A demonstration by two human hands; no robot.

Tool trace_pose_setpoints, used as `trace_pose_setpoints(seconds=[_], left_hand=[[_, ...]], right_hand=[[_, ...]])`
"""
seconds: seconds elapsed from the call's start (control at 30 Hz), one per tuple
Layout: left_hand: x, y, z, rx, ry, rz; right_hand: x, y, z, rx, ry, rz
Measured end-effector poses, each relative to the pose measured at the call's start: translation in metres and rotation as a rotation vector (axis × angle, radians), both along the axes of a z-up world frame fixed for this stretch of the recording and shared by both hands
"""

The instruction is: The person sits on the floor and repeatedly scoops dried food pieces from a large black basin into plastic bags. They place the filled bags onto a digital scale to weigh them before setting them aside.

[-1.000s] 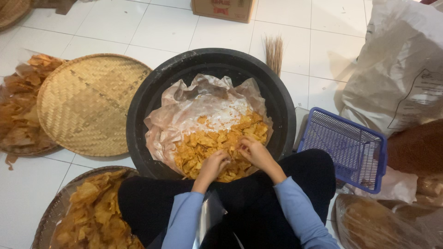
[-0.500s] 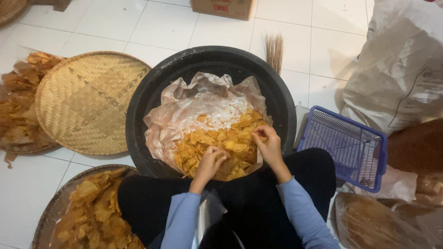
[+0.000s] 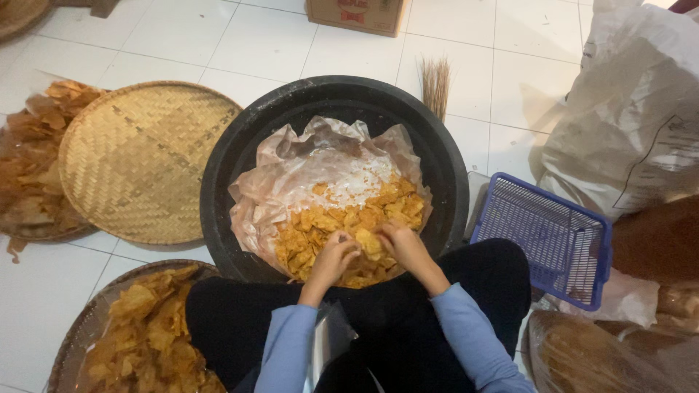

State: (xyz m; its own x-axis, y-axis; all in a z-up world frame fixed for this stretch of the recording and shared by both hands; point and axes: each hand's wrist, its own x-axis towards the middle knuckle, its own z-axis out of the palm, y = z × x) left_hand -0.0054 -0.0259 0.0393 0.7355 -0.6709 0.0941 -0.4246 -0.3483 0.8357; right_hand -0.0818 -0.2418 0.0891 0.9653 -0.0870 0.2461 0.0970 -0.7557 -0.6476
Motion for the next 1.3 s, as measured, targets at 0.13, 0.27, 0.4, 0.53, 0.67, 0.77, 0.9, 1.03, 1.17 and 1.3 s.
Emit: trace_pose_setpoints(seconds=[0.13, 0.27, 0.4, 0.53, 0.67, 0.77, 0.9, 1.03, 1.17, 1.3], left_hand=[[-0.002, 0.002, 0.009, 0.029, 0.011, 0.01], [-0.001, 0.003, 0.016, 0.081, 0.011, -0.011], [-0.001, 0.004, 0.018, 0.041, 0.034, -0.005], [-0.001, 0.003, 0.014, 0.06, 0.022, 0.001], [0.001, 0.006, 0.017, 0.064, -0.055, 0.042], [0.007, 0.018, 0.024, -0.132, -0.146, 0.088], [0.013, 0.045, 0.032, 0.195, 0.012, 0.211], [0.021, 0.049, 0.032, 0.048, -0.03, 0.217], [0.027, 0.067, 0.039, -0.159, -0.031, 0.247], [0.033, 0.08, 0.042, -0.061, 0.04, 0.32]], right_hand=[[-0.001, 0.004, -0.003, 0.088, 0.083, 0.032], [0.0, 0.003, 0.005, 0.115, 0.14, 0.003], [-0.002, 0.002, 0.015, 0.055, 0.116, -0.055], [-0.004, -0.004, 0.018, 0.019, 0.129, -0.079], [-0.001, -0.016, -0.002, -0.038, -0.018, -0.101], [0.008, -0.033, -0.038, -0.009, 0.212, -0.246], [0.032, -0.045, -0.113, 0.038, 0.284, -0.17], [0.06, -0.029, -0.186, -0.07, 0.581, -0.02], [0.06, 0.004, -0.221, -0.242, 0.827, 0.034], [0.053, 0.046, -0.229, -0.375, 0.871, 0.192]])
